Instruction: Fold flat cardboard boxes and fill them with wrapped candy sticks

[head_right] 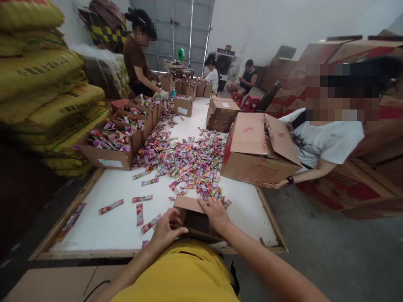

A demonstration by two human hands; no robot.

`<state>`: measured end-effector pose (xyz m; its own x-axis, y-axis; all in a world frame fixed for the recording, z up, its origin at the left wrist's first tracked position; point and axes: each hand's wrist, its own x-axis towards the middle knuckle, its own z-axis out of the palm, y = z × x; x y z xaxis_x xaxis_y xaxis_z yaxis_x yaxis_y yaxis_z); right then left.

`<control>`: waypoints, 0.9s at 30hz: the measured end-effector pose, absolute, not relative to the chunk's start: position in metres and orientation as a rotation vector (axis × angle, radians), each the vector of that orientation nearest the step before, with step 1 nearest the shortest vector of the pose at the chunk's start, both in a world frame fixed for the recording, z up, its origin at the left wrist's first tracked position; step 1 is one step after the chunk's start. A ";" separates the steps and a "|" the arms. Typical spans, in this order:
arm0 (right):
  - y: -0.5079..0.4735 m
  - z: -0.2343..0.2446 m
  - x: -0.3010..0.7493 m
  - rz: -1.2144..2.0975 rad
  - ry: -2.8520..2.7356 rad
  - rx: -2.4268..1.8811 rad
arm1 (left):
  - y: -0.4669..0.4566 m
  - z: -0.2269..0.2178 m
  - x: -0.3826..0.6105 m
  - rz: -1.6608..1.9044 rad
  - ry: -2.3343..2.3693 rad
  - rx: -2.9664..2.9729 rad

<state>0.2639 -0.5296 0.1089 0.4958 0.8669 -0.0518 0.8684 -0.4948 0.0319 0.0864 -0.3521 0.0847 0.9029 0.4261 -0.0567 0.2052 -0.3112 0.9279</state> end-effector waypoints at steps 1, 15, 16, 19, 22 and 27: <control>-0.532 0.110 0.266 -0.181 1.554 2.720 | -0.353 0.085 0.087 0.301 0.486 1.905; -0.548 0.121 0.272 -0.952 1.513 3.057 | -0.370 0.122 0.124 0.425 0.214 2.459; -0.547 0.123 0.273 -1.007 1.559 3.006 | -0.372 0.118 0.129 0.360 0.212 2.486; -0.548 0.129 0.267 -0.980 1.680 2.886 | -0.376 0.098 0.139 0.294 0.276 2.617; -0.550 0.126 0.253 -0.717 1.636 2.911 | -0.377 0.082 0.141 0.412 0.239 2.641; -0.555 0.097 0.238 -0.376 1.714 2.768 | -0.381 0.086 0.147 0.183 0.184 2.730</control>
<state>0.2384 -0.5550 0.0966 0.4291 0.8950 -0.1221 0.8640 -0.4461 -0.2335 0.1472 -0.3806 0.0864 0.9827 0.1546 0.1017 0.1027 -0.9127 0.3955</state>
